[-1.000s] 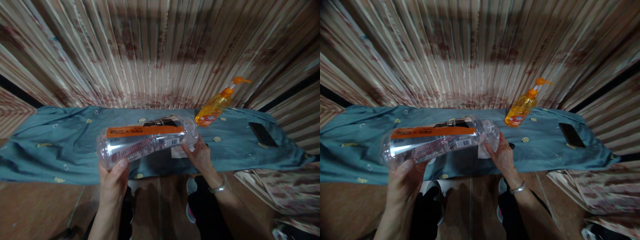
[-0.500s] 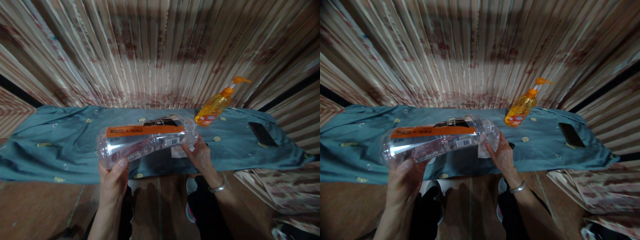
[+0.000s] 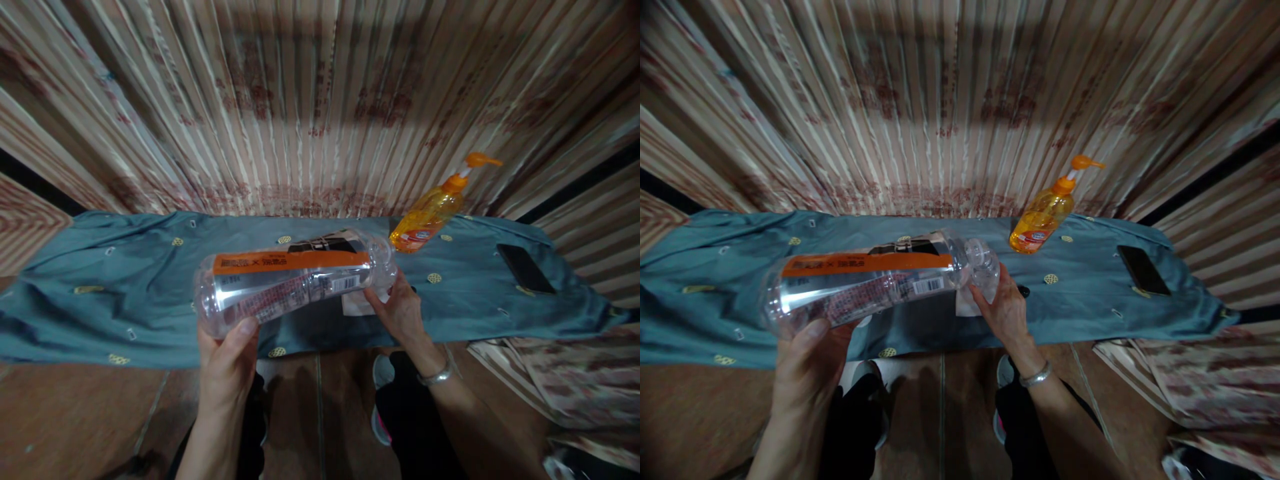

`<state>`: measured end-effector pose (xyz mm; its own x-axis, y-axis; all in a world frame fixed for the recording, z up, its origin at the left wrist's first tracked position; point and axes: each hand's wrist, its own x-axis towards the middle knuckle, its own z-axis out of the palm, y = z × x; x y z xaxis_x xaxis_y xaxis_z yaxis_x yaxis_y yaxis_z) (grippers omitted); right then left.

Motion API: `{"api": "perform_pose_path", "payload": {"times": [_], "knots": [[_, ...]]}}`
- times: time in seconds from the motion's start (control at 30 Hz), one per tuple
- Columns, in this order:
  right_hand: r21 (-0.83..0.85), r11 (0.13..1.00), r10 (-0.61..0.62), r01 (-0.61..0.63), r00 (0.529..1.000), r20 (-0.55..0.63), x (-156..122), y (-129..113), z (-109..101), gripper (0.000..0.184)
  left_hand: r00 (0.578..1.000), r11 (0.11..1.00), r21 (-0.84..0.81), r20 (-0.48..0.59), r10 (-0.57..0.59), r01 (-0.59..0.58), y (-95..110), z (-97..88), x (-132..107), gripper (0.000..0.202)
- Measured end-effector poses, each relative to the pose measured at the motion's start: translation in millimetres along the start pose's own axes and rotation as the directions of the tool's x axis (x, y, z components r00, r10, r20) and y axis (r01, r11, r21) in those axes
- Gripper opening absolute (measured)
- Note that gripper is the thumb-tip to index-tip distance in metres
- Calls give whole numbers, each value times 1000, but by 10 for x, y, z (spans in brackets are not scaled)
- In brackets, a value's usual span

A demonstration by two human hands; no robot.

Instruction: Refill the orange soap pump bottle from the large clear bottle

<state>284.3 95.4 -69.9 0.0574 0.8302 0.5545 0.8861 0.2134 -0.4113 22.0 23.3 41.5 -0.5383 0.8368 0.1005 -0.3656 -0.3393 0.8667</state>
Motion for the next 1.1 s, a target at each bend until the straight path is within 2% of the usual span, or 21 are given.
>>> {"api": "perform_pose_path", "payload": {"times": [0.27,0.57,0.73,1.1], "knots": [[-20,1000,-10,9,1000,-4,3,6,6,84,1000,1000,17,7,-20,20,34,19,-7,79],[-17,1000,-7,7,1000,0,5,12,1,84,999,999,9,-15,-37,38,35,29,-19,81],[-14,1000,-19,19,1000,-15,5,13,5,93,999,999,1,-4,-41,41,34,31,-18,82],[-28,999,-27,27,1000,-15,11,-4,-5,95,999,999,7,-6,-35,35,15,3,-25,77]]}}
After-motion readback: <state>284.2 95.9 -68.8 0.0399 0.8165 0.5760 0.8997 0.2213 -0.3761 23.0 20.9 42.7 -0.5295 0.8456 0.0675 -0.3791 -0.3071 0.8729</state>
